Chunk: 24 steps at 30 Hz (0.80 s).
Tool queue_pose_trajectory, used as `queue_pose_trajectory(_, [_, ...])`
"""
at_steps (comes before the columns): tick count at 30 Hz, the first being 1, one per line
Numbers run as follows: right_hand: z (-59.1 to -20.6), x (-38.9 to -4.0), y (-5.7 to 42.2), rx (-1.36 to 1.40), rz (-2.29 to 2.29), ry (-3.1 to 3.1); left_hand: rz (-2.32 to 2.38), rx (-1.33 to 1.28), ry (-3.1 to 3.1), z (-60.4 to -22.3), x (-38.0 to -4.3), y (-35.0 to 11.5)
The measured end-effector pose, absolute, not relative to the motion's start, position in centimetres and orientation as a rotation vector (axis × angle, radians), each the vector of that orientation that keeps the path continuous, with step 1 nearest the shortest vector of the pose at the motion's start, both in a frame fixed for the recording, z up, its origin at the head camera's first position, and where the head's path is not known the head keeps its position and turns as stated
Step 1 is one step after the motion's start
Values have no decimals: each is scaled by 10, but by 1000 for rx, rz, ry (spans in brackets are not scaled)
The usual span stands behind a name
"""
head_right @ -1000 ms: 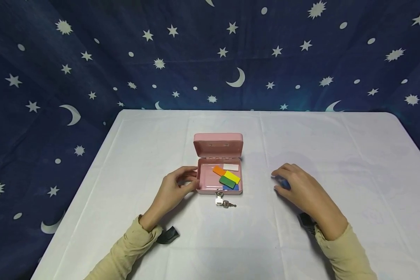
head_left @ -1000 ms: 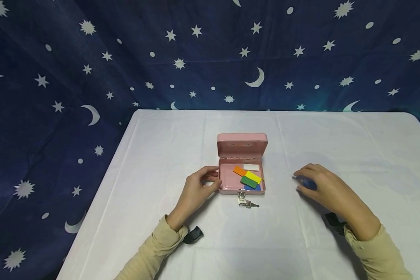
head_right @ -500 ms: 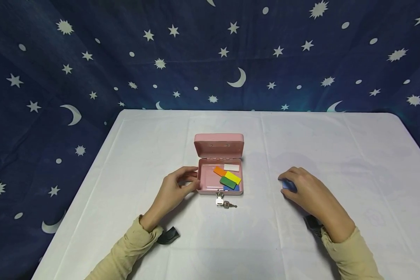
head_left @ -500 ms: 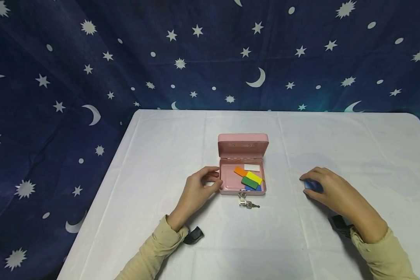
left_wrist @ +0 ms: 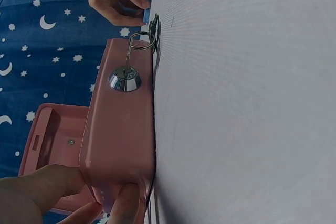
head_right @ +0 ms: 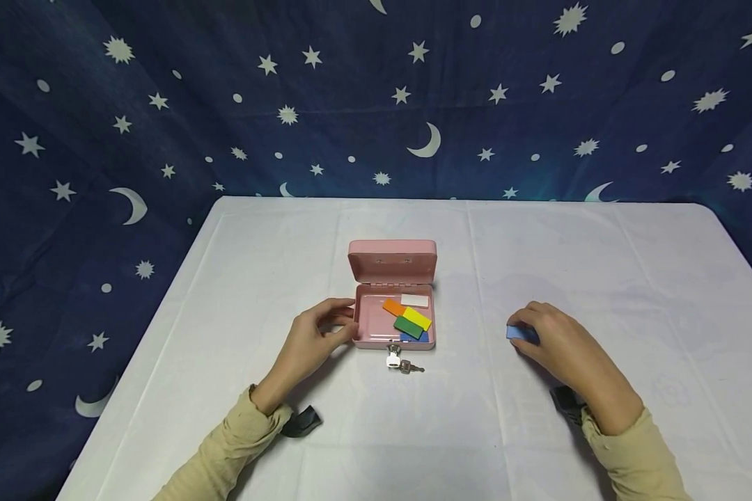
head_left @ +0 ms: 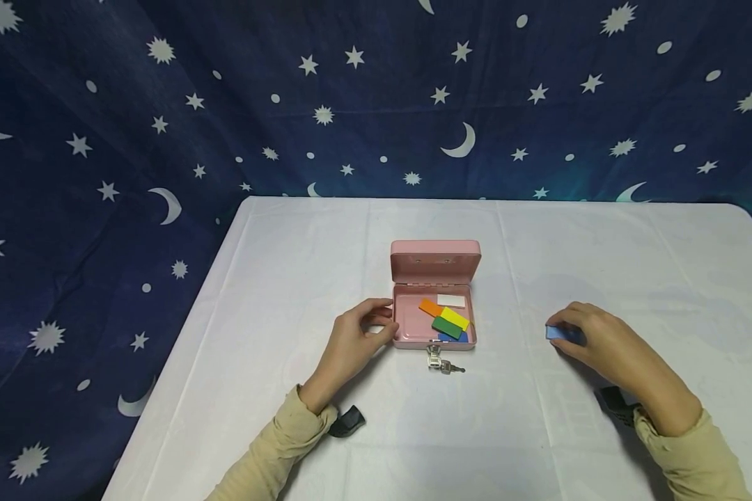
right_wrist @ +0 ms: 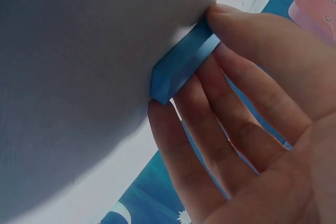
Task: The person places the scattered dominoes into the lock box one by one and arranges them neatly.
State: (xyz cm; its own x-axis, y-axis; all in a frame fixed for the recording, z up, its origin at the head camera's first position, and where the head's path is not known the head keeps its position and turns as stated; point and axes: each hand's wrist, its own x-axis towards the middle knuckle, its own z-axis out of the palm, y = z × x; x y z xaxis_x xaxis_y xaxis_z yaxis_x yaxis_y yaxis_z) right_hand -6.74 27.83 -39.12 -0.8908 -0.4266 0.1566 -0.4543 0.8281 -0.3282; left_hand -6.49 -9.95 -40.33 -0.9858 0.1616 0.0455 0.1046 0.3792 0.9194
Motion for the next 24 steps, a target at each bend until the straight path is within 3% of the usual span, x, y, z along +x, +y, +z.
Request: queue_pose_trajectory(24, [-371,-77,256,799,563,-2839,1699,247,2582,-405,-65,-99])
